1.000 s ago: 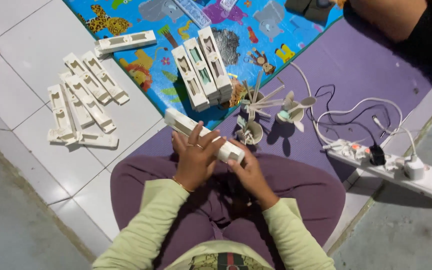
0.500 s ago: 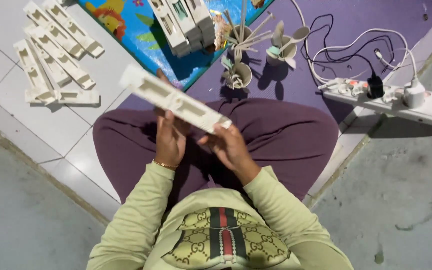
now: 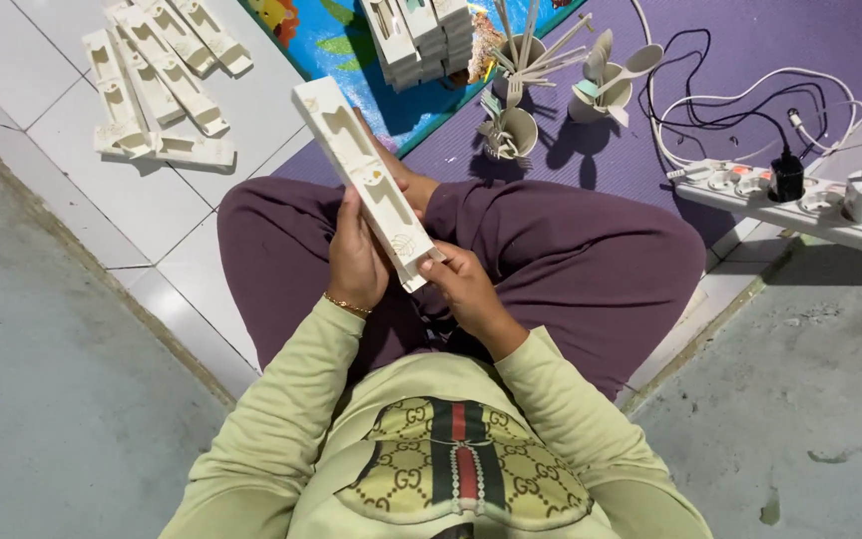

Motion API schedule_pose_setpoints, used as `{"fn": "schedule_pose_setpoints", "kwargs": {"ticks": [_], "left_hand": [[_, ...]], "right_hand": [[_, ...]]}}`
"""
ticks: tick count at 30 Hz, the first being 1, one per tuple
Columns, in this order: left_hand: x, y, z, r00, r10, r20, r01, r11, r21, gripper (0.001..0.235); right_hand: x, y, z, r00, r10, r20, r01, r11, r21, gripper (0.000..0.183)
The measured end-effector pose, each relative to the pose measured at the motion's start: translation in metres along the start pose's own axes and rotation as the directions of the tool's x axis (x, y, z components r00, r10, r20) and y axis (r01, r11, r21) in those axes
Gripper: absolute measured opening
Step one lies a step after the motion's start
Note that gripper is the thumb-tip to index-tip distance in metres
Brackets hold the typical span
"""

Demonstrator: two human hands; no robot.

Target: Assembling white plastic box components by folding and slotting them together using hands and a plastic spoon handle.

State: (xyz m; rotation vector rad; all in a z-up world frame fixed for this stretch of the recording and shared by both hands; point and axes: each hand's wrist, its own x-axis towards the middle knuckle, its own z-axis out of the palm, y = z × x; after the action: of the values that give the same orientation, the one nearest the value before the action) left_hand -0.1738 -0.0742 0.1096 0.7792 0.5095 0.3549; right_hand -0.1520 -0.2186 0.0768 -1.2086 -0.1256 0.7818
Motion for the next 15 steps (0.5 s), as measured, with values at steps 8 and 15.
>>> {"fn": "schedule_pose_setpoints", "kwargs": {"ticks": [8, 15], "left_hand": [[0.025, -0.011, -0.044, 0.996, -0.082, 0.038, 0.085, 0.993, -0.085, 0.041], [0.056, -0.013, -0.091, 0.980, -0.197, 0.035, 0.200, 0.959, -0.202, 0.046]], "right_hand": [[0.021, -0.037, -0.057, 0.985, -0.065, 0.160, 0.133, 0.876, -0.463, 0.030], [0.080, -0.109, -0.176, 0.918, -0.376, 0.128, 0.290, 0.414, -0.863, 0.024]]}}
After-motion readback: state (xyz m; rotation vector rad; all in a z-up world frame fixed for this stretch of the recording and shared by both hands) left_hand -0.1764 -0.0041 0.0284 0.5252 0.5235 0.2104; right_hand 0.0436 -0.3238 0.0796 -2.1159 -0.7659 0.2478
